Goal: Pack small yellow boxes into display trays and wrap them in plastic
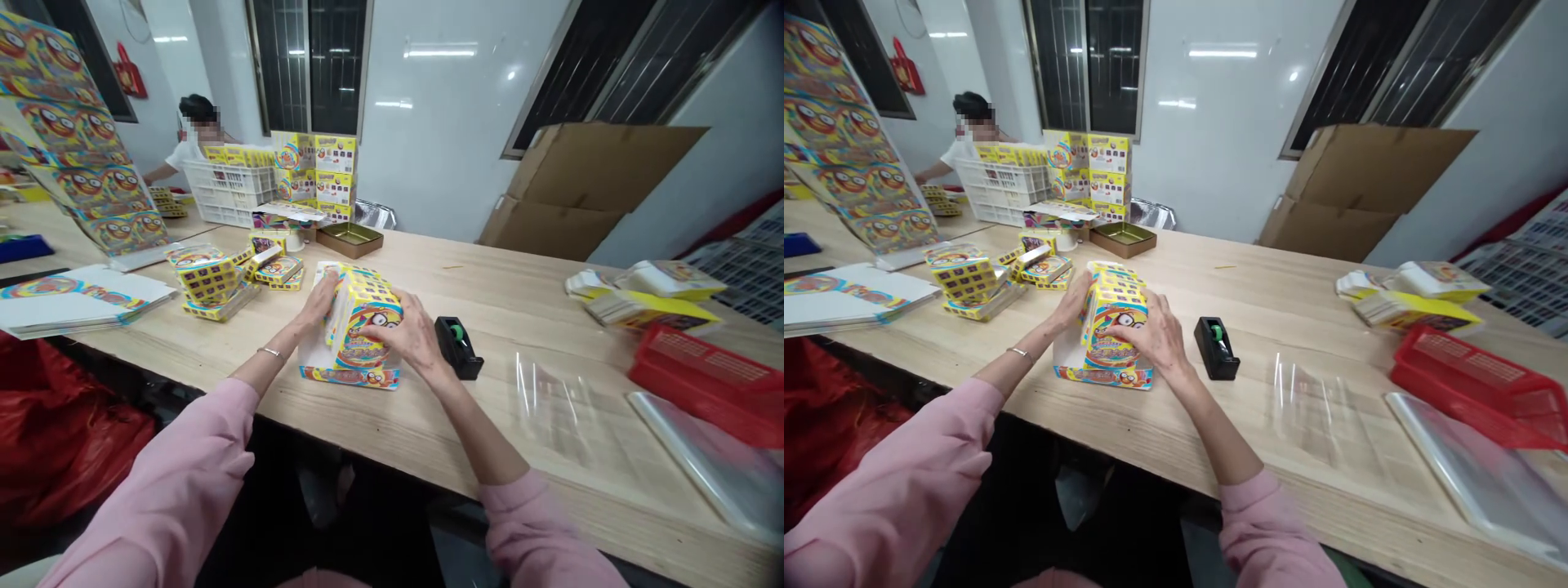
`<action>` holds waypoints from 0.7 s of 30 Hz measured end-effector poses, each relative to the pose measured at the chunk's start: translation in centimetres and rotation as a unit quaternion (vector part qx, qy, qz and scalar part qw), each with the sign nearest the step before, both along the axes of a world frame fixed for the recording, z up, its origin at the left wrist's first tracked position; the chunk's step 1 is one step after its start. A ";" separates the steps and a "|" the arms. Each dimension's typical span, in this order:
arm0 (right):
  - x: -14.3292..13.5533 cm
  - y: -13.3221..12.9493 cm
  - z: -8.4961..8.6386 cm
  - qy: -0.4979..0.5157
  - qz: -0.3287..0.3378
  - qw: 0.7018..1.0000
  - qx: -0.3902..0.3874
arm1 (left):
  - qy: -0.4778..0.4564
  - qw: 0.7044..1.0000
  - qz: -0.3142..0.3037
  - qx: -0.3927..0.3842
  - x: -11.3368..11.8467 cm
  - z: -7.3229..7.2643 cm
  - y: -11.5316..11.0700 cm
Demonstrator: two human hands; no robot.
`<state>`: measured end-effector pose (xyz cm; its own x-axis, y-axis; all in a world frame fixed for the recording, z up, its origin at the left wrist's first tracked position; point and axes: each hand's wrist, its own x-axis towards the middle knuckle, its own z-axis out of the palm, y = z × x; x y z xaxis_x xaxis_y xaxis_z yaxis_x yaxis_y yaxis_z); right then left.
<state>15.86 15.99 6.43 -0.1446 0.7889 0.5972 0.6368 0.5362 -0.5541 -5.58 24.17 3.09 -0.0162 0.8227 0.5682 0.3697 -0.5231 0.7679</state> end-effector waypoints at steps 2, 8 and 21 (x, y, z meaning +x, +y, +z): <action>-0.6 0.4 -1.5 0.013 -0.004 1.000 -0.007 | 0.045 0.998 0.029 0.031 -0.2 -0.7 0.2; -0.9 1.7 -3.5 0.047 -0.017 0.998 -0.027 | 0.115 0.984 0.098 0.097 -1.9 -1.6 -1.0; -3.2 1.9 -4.6 -0.038 -0.006 0.998 0.039 | 0.082 0.977 0.145 -0.132 -4.9 -8.0 -5.4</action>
<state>12.67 17.86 1.84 -0.1828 0.7423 0.6447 0.6821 0.5680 -0.4606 -10.49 18.78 -4.89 -0.1968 0.9150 0.3521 0.6018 -0.1708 0.7802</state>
